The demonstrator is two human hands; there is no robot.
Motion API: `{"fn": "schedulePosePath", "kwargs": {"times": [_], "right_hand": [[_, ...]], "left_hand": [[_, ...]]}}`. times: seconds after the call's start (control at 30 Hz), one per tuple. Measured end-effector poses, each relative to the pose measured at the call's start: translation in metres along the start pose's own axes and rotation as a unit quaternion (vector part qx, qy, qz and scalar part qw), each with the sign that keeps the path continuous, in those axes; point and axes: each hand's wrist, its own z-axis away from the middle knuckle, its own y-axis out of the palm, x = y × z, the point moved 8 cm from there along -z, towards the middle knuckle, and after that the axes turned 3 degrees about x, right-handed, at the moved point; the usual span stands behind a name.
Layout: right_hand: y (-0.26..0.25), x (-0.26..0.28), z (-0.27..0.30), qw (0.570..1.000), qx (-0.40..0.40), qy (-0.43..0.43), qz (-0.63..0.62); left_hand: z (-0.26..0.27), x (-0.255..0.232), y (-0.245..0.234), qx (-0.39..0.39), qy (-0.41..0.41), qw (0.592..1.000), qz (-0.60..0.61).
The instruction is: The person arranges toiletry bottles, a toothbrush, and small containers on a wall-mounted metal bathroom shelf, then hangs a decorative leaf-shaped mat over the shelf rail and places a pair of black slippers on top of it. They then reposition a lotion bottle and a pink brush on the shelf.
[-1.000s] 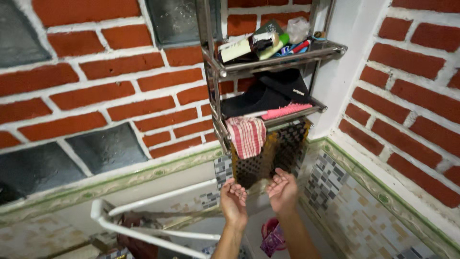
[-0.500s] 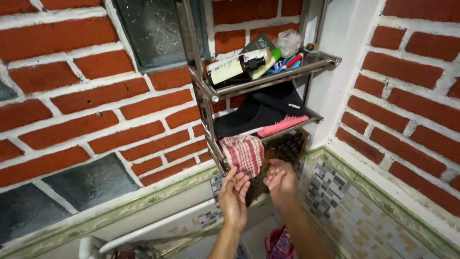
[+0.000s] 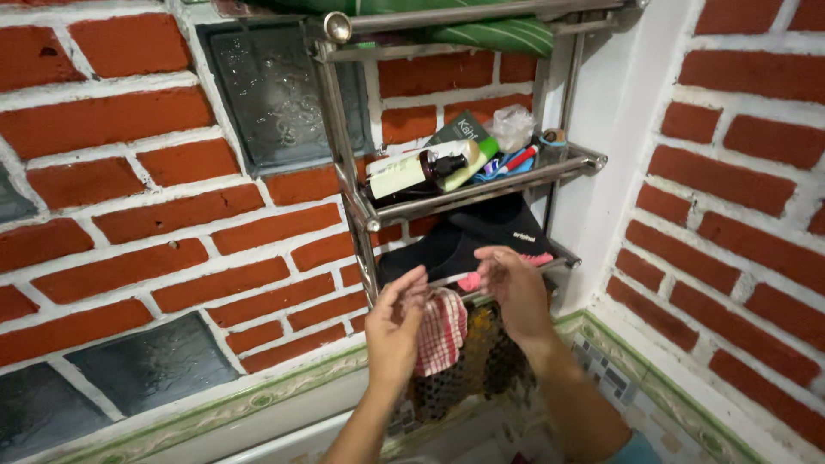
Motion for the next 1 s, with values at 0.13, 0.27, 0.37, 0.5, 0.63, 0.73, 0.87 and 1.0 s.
{"fn": "schedulePosePath", "kwargs": {"times": [0.13,0.27,0.37,0.5,0.63,0.73,0.87,1.0], "right_hand": [[0.005,0.039,-0.04,0.988,0.01,-0.035,0.153],[0.017,0.079,-0.076,0.943,0.035,-0.138,0.301],[0.031,0.101,-0.095,0.915,0.057,-0.21,0.341],[0.056,0.122,-0.105,0.807,0.079,-0.303,0.501],[0.08,0.127,-0.114,0.73,0.125,-0.38,0.553],[0.08,0.126,-0.124,0.744,0.138,-0.366,0.542],[0.076,0.121,-0.129,0.749,0.133,-0.368,0.535],[0.078,0.121,-0.136,0.766,0.131,-0.367,0.512]], "left_hand": [[-0.021,-0.057,0.018,0.01,0.144,0.942,-0.302],[-0.059,-0.091,0.032,-0.029,0.254,0.86,-0.441],[-0.092,-0.093,0.038,-0.046,0.26,0.812,-0.52],[-0.123,-0.085,0.039,-0.052,0.244,0.786,-0.566],[-0.144,-0.072,0.031,-0.054,0.162,0.791,-0.587],[-0.148,-0.069,0.026,-0.038,0.121,0.804,-0.582],[-0.15,-0.066,0.023,-0.03,0.096,0.803,-0.588],[-0.156,-0.07,0.023,-0.015,0.128,0.806,-0.577]]}}
